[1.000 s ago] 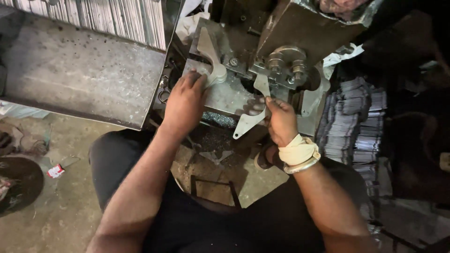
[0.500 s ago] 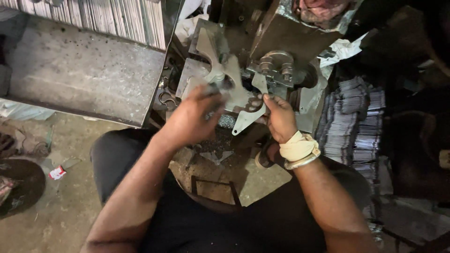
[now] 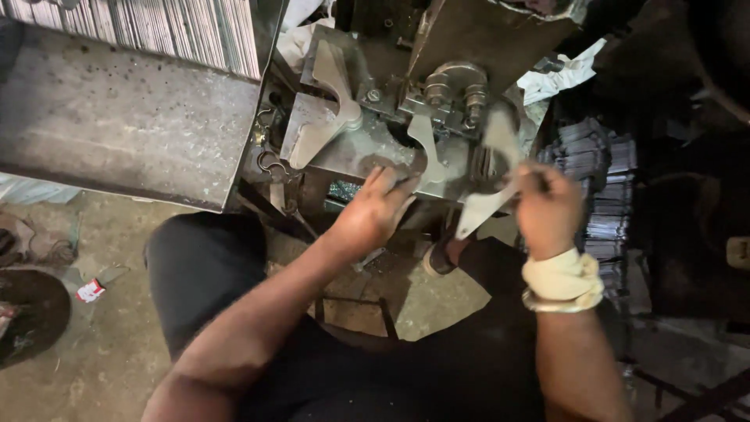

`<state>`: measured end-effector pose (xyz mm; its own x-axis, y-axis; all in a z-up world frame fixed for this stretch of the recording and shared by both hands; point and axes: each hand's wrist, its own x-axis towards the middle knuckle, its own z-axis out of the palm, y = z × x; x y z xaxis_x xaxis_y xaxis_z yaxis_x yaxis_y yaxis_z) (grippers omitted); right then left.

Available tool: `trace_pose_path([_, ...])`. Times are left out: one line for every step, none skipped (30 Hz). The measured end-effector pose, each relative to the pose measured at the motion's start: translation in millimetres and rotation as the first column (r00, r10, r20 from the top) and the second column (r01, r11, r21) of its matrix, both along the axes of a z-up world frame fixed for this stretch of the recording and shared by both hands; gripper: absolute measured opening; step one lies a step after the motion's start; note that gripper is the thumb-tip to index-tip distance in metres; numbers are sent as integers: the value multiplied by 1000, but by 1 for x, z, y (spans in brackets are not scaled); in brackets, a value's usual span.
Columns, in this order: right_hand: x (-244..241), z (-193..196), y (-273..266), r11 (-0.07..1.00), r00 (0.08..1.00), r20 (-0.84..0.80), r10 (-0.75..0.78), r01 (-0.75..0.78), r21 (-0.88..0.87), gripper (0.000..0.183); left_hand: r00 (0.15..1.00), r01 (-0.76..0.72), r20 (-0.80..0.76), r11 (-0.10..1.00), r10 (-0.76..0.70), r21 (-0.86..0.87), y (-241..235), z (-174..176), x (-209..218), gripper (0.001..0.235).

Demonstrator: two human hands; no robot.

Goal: Stamping and sorting metal parts using a mechanical press.

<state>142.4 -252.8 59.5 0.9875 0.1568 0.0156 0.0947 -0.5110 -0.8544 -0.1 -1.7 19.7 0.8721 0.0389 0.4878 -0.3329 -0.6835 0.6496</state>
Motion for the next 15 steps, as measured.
trace_pose_path([17, -3, -10, 1000, 993, 116, -20, 21, -10, 14, 998, -7, 63, 973, -8, 232, -1, -4, -1, 41])
trace_pose_path([34, -6, -19, 999, 971, 234, -43, 48, -13, 13, 992, -25, 124, 891, -36, 453, 0, -7, 0, 43])
trace_pose_path([47, -4, -14, 999, 970, 237, -46, 50, -8, 13, 991, -24, 128, 889, -38, 457, -1, -7, 2, 43])
trace_pose_path([58, -3, -12, 993, 985, 124, -118, 117, 15, 14, 998, -4, 55, 940, -16, 342, -2, -7, 2, 46])
trace_pose_path([69, -2, -9, 982, 983, 8, -186, 186, 30, 15, 1000, 7, -21, 975, -2, 221, -4, -7, 2, 50])
trace_pose_path([84, -13, -8, 982, 983, 7, -186, 185, 30, 15, 1000, 7, -22, 975, -2, 221, -4, -9, 2, 50])
trace_pose_path([99, -25, -6, 984, 982, 64, -176, 174, 32, 15, 1000, 14, -9, 976, -12, 215, -4, -11, 1, 51])
trace_pose_path([115, -38, -1, 988, 981, 119, -155, 152, 35, 15, 1000, 10, 3, 977, -11, 211, -3, -13, 0, 52])
trace_pose_path([124, -47, 0, 989, 982, 118, -145, 142, 36, 15, 1000, 0, 2, 977, 0, 212, -1, -14, 3, 52])
trace_pose_path([131, -59, 0, 995, 951, 304, -56, 77, -58, 16, 1000, 22, -5, 952, -21, 306, 0, -17, 3, 56])
trace_pose_path([136, -70, 1, 987, 881, 470, 50, 29, -159, 17, 999, 44, -14, 917, -42, 397, 2, -20, 2, 60])
trace_pose_path([134, -74, -8, 988, 883, 465, 62, 10, -151, 17, 1000, 30, -20, 914, -24, 404, -2, -42, 7, 60])
trace_pose_path([130, -77, -16, 954, 801, 596, 55, 134, -267, 18, 998, 68, -22, 954, -64, 293, -5, -64, 10, 44])
trace_pose_path([133, -80, -8, 908, 695, 714, 85, 241, -343, 19, 997, 71, -17, 980, -69, 188, 1, -83, 10, 29])
trace_pose_path([114, -74, -22, 926, 693, 713, 107, 192, -326, 19, 1000, 21, -23, 978, -17, 207, -8, -88, 13, 29])
